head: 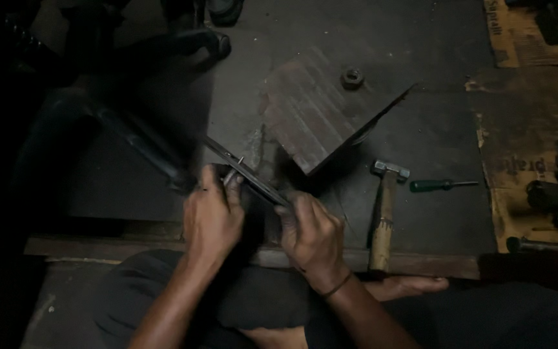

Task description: The person uses a hammer and punch to drive out pins from a clutch pressure plate. They flip the plate over to access the other side and continue removing pins. The person then uses a screwdriver to pry out remaining pins and inspects the plate.

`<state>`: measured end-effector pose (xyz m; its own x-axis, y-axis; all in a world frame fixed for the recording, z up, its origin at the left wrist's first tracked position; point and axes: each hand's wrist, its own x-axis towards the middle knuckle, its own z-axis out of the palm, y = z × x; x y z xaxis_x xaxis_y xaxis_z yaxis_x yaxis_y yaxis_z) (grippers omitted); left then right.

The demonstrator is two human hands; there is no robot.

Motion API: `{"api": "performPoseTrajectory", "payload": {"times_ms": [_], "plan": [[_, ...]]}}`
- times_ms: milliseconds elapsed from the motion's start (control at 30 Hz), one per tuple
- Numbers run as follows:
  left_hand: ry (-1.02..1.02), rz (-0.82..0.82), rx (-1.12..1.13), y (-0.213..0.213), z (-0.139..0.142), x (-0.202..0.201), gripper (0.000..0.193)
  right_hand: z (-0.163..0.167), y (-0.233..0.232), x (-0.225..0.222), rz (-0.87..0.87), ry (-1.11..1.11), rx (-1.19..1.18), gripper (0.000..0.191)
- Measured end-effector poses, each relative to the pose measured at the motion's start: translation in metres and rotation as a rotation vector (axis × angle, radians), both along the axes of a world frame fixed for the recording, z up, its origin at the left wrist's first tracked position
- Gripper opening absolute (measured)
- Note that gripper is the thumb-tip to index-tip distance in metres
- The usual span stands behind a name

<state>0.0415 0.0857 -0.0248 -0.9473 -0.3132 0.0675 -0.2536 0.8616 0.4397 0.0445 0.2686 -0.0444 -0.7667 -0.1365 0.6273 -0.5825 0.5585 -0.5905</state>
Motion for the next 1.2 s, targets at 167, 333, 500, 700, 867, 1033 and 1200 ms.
{"api": "performPoseTrajectory", "payload": {"times_ms": [167, 333, 500, 700, 867, 1033, 1200], "plan": [[0.170, 0.001, 0.193, -0.004, -0.002, -0.001, 0.046, -0.001, 0.002, 0.000, 0.001, 0.015, 0.013, 0.015], [0.050, 0.050, 0.472, -0.003, 0.016, -0.011, 0.040, -0.004, 0.007, -0.003, -0.032, 0.038, 0.046, 0.012], [-0.386, 0.302, 1.187, -0.017, 0.024, -0.015, 0.045, -0.009, 0.013, -0.009, -0.055, -0.032, 0.072, 0.016], [-0.034, 0.008, 0.167, 0.001, 0.010, 0.005, 0.032, -0.012, 0.007, -0.008, 0.033, 0.063, 0.078, 0.021], [0.072, -0.022, 0.072, 0.022, 0.014, 0.026, 0.080, -0.015, 0.003, 0.004, 0.055, 0.120, 0.099, 0.013], [-0.062, -0.243, 0.440, -0.009, 0.038, 0.022, 0.127, -0.013, 0.004, 0.004, 0.086, 0.062, 0.105, 0.015], [-0.392, 0.097, 0.536, -0.011, 0.034, 0.016, 0.102, 0.000, -0.007, 0.013, 0.113, 0.078, 0.116, 0.024]]}}
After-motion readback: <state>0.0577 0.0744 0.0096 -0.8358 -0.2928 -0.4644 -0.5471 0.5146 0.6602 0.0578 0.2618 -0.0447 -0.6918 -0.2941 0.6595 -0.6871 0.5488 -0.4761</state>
